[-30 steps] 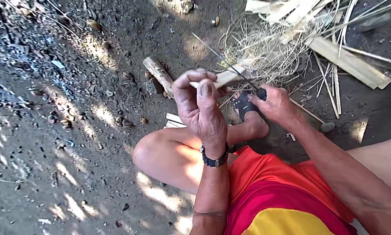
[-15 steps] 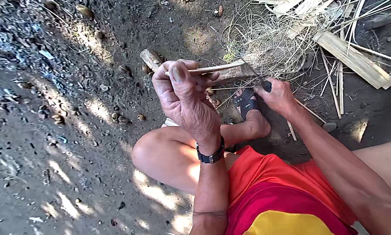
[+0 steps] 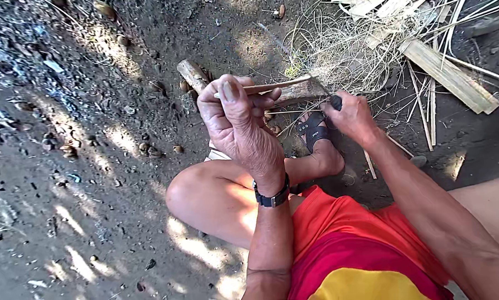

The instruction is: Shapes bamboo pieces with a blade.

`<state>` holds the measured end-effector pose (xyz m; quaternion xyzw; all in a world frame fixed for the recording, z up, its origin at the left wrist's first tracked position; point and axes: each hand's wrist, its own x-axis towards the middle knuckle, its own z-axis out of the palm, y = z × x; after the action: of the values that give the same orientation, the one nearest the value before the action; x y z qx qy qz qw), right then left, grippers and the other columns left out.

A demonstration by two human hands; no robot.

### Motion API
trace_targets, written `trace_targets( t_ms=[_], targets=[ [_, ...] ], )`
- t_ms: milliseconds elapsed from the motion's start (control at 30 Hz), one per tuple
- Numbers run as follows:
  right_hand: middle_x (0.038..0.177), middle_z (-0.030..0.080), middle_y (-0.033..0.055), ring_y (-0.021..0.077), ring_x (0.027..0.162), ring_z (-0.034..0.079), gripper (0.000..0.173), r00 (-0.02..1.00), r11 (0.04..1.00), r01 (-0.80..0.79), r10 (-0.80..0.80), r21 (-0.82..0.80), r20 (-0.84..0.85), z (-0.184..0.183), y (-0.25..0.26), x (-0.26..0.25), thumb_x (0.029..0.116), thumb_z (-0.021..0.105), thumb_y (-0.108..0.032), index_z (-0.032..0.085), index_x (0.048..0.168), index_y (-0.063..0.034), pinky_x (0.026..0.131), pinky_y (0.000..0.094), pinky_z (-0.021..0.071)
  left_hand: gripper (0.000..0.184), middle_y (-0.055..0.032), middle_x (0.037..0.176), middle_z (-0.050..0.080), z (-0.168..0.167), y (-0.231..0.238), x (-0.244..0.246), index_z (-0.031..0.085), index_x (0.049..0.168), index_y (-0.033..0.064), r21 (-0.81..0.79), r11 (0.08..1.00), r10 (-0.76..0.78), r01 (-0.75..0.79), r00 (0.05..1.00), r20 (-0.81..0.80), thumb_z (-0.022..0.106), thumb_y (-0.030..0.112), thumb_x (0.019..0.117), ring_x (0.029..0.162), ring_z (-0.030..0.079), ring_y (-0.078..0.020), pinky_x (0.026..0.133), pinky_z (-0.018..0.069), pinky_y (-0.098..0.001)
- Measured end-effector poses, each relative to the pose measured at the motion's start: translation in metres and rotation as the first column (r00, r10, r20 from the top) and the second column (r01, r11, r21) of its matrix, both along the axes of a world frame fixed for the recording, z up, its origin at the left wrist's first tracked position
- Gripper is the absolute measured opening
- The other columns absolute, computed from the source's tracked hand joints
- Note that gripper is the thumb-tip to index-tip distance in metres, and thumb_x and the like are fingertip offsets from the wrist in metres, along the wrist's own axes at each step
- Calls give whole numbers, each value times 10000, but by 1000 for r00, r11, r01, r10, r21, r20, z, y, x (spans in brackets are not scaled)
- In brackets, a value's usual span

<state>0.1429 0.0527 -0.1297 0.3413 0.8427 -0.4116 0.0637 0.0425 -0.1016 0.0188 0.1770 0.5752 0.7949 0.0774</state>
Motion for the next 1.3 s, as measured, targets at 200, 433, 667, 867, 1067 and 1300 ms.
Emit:
trace_targets(
  t_ms=[200, 433, 667, 867, 1067, 1300],
  targets=[
    [760, 684, 104, 249, 673, 679, 390, 957, 995, 30, -2, 93, -289, 1, -20, 3, 993, 644, -439, 687, 1007, -52, 624, 481, 558, 194, -70, 1012, 639, 2, 0, -6, 489, 1211, 92, -17, 999, 34, -33, 999, 23, 373, 224, 1130, 829, 698, -187, 791, 641, -374],
    [853, 707, 158, 328, 810, 712, 452, 997, 997, 80, -80, -7, 2, -7, -14, 16, 986, 636, -479, 688, 1078, -40, 761, 582, 577, 219, -83, 1048, 647, -5, -9, 6, 505, 1206, 95, -61, 995, 83, -84, 996, -14, 365, 245, 1131, 878, 709, -226, 849, 635, -419],
    [837, 710, 116, 248, 720, 700, 380, 929, 986, 132, -86, 105, -361, 7, -50, -12, 1002, 658, -403, 688, 1057, -29, 647, 469, 582, 190, -124, 1033, 689, 1, -3, 10, 509, 1172, 89, -117, 983, 136, -138, 990, -27, 444, 257, 1115, 876, 748, -276, 808, 658, -403],
    [929, 720, 183, 350, 888, 720, 424, 956, 955, 294, -293, -42, 22, -34, -46, -23, 995, 649, -393, 662, 1167, -5, 836, 564, 570, 195, -153, 1012, 702, -1, -7, 7, 507, 1142, 76, -104, 974, 200, -199, 980, -5, 436, 256, 1118, 853, 759, -313, 794, 665, -440],
    [895, 729, 114, 228, 772, 719, 318, 885, 968, 243, -194, 64, -423, -7, -82, -25, 983, 697, -309, 684, 1098, -13, 706, 436, 612, 195, -135, 1005, 704, 1, -9, 7, 504, 1148, 89, -116, 974, 199, -195, 980, 17, 443, 272, 1116, 866, 758, -294, 802, 662, -412],
    [887, 715, 131, 282, 821, 713, 436, 963, 967, 251, -253, -32, -93, -16, -55, -23, 994, 654, -434, 656, 1149, -27, 784, 512, 584, 193, -138, 968, 707, -3, -12, 9, 516, 1109, 76, -111, 968, 230, -227, 973, 13, 469, 263, 1109, 838, 762, -298, 775, 669, -418]
  ],
)
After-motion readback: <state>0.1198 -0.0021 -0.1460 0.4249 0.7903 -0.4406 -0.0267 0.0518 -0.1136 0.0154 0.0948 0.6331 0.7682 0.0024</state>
